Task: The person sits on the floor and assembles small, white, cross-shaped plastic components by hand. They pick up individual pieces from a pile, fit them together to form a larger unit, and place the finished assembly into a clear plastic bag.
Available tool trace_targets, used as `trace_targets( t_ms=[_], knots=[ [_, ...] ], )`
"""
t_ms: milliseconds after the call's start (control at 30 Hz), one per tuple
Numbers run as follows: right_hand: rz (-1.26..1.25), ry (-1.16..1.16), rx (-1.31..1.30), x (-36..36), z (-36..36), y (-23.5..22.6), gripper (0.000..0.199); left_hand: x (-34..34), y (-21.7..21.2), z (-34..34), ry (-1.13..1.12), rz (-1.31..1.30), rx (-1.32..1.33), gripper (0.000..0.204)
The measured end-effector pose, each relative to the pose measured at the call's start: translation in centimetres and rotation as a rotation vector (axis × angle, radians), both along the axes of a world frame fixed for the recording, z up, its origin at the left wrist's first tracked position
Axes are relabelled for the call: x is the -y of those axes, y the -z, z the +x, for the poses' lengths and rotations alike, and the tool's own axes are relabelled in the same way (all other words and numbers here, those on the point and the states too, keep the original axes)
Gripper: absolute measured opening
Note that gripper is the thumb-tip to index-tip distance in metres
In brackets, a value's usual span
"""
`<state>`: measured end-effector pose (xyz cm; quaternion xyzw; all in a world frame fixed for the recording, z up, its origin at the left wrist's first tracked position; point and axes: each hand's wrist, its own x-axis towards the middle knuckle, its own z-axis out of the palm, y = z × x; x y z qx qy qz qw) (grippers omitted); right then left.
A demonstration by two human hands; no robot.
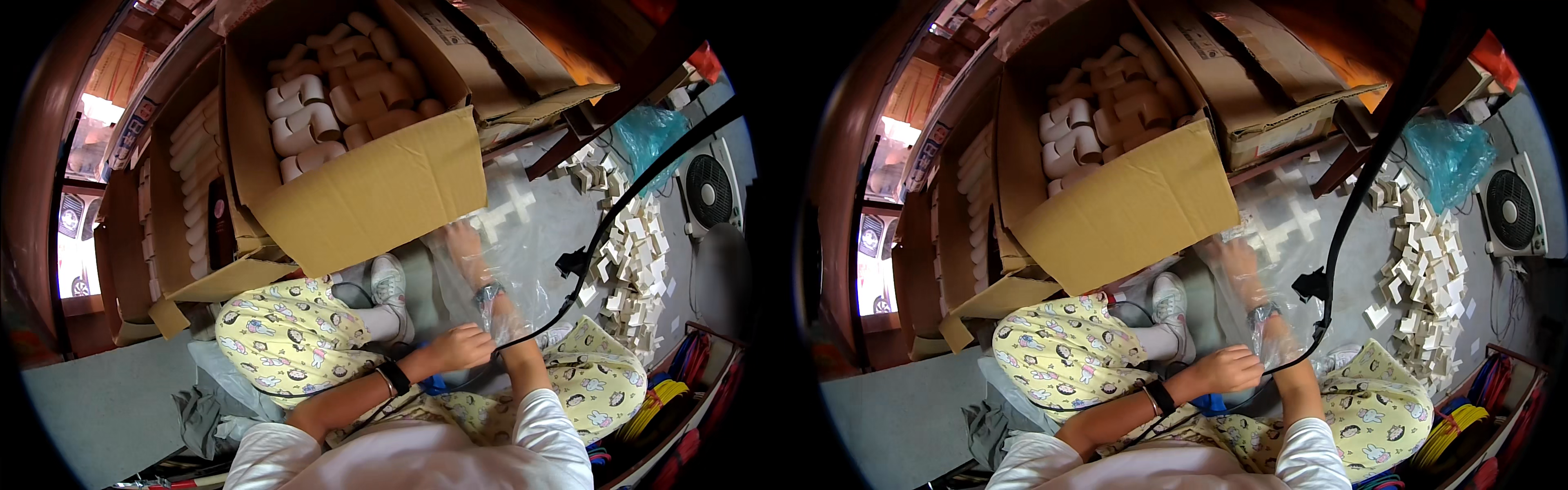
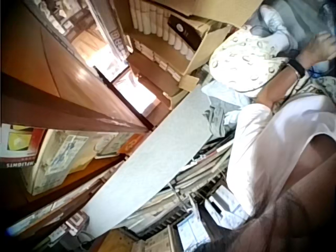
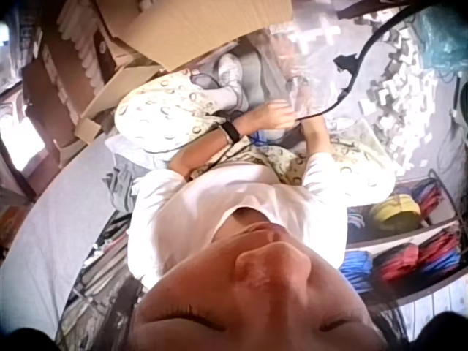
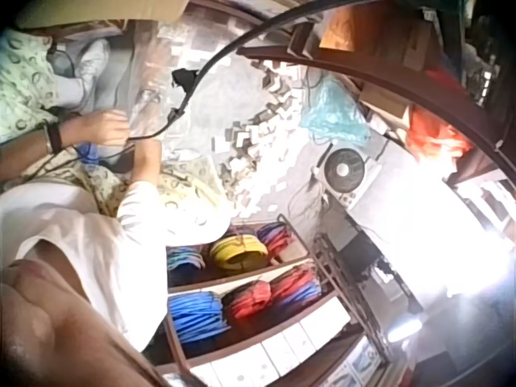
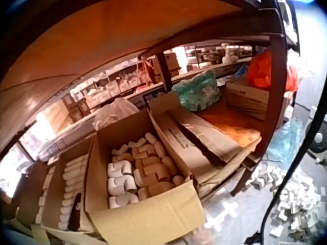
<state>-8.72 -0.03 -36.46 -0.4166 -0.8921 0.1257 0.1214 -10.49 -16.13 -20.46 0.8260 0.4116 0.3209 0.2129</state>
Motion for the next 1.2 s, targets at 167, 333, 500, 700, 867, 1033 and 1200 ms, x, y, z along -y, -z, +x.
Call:
trace_targets(
  t_ms=[167,333,500,700,867,1033,1200],
  knots=[
    [-0.095,0.01,0.129,-0.8,-1.2,-1.5,0.029,-0.5,-0.5,-0.6,0.012,0.055,0.037,0.016],
    [0.07,0.021,-0.046,-1.3,-1.4,-1.4,0.025,-0.8,-1.1,-0.5,0.034,0.054,0.03,0.015],
    [-0.114,0.051,-0.078,-0.6,-1.3,-1.8,0.018,-1.0,-0.7,-0.1,0.076,-0.002,0.054,0.014],
    [-0.267,0.07,-0.013,-0.2,-2.3,-3.8,0.01,-1.3,-0.9,-0.2,0.068,-0.002,0.047,0.014],
    [-0.134,0.124,-0.216,0.2,-2.9,-3.3,0.013,-1.8,-1.1,-1.3,-0.179,-0.206,0.074,0.018],
    [-0.059,0.109,-0.115,0.6,-2.6,0.0,0.017,-7.3,2.5,-4.5,-0.804,-0.2,0.211,0.036],
    [-0.05,0.066,-0.235,1.1,-1.9,0.5,0.019,-9.6,9.1,-8.3,-1.022,-0.881,-0.021,0.059]
  ],
)
